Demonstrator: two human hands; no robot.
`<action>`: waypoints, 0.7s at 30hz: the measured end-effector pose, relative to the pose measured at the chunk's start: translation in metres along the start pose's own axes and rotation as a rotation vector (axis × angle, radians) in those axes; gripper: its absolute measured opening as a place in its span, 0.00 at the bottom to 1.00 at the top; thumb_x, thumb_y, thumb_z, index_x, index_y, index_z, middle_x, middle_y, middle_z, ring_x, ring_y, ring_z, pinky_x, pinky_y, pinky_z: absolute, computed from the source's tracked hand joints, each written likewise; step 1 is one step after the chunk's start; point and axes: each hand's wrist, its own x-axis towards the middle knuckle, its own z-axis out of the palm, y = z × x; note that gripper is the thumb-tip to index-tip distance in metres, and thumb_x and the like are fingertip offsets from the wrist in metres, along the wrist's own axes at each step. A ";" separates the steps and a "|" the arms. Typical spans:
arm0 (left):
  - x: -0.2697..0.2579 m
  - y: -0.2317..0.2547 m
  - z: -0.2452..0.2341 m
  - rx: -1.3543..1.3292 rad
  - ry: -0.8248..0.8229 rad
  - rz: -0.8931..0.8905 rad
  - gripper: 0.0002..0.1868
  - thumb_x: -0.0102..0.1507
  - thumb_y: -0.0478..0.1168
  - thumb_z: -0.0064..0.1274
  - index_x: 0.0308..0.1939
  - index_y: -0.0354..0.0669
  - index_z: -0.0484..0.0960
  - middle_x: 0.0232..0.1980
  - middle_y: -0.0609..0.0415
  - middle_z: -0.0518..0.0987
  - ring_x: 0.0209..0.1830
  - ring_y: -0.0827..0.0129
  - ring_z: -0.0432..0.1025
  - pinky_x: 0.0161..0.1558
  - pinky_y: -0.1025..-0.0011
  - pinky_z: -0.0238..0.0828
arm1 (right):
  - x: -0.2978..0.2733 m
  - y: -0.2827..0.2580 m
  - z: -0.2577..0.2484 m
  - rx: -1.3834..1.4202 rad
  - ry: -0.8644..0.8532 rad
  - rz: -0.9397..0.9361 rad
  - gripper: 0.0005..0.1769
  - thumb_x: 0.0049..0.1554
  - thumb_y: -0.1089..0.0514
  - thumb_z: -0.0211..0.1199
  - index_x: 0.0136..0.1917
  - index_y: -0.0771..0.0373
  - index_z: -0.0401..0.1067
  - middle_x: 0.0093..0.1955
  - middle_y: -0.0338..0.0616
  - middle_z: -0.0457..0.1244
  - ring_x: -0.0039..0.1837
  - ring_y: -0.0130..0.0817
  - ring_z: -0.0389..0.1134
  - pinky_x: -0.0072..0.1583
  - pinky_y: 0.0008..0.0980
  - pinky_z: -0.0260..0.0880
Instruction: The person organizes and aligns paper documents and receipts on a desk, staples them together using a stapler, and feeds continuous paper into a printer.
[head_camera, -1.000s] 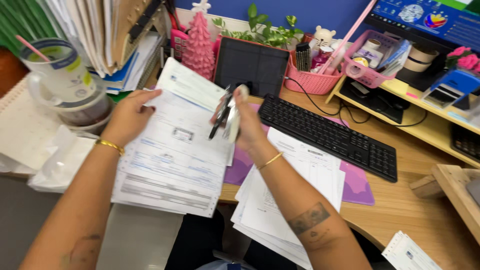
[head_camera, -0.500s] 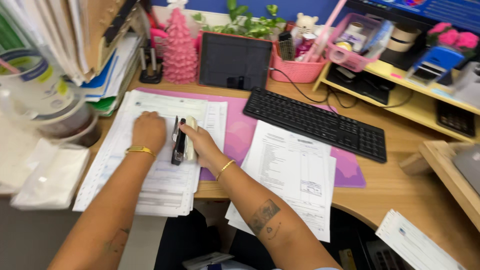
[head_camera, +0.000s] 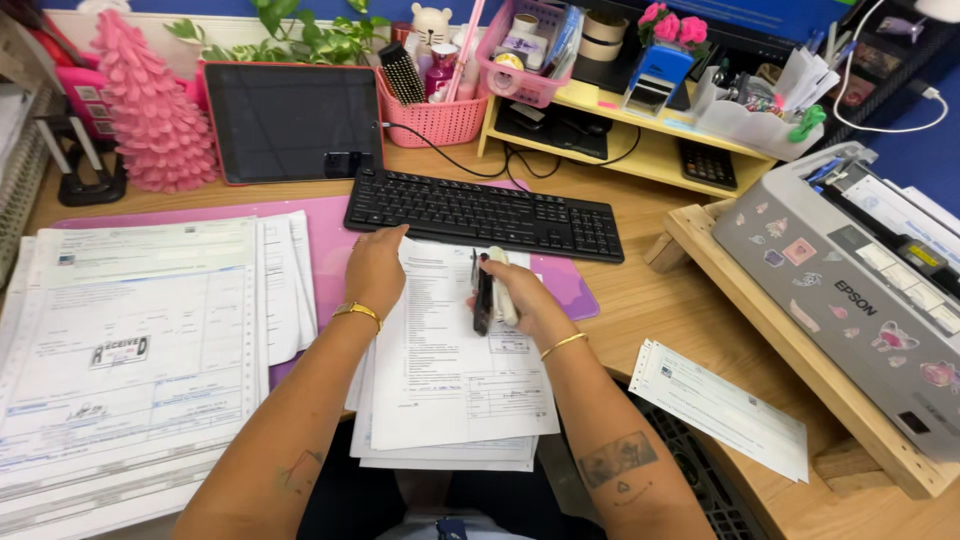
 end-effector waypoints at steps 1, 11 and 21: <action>0.002 0.007 0.000 -0.005 -0.001 0.001 0.29 0.56 0.23 0.46 0.59 0.45 0.79 0.54 0.46 0.84 0.53 0.48 0.76 0.57 0.56 0.73 | 0.001 0.002 -0.001 0.000 0.005 -0.001 0.17 0.60 0.51 0.63 0.52 0.66 0.68 0.40 0.50 0.66 0.37 0.41 0.73 0.39 0.38 0.77; 0.010 0.002 -0.031 -0.259 -0.173 -0.423 0.27 0.59 0.31 0.58 0.63 0.42 0.73 0.51 0.35 0.80 0.52 0.42 0.75 0.51 0.54 0.71 | -0.011 -0.006 0.039 -0.201 -0.052 -0.120 0.18 0.58 0.51 0.63 0.55 0.66 0.69 0.41 0.45 0.66 0.37 0.36 0.72 0.35 0.35 0.73; -0.025 -0.154 -0.293 0.088 -0.048 -0.459 0.21 0.62 0.36 0.61 0.59 0.43 0.78 0.54 0.38 0.81 0.55 0.46 0.76 0.55 0.56 0.71 | 0.006 0.059 0.261 -0.190 -0.733 -0.012 0.19 0.59 0.52 0.64 0.57 0.65 0.70 0.43 0.47 0.66 0.39 0.37 0.73 0.38 0.36 0.75</action>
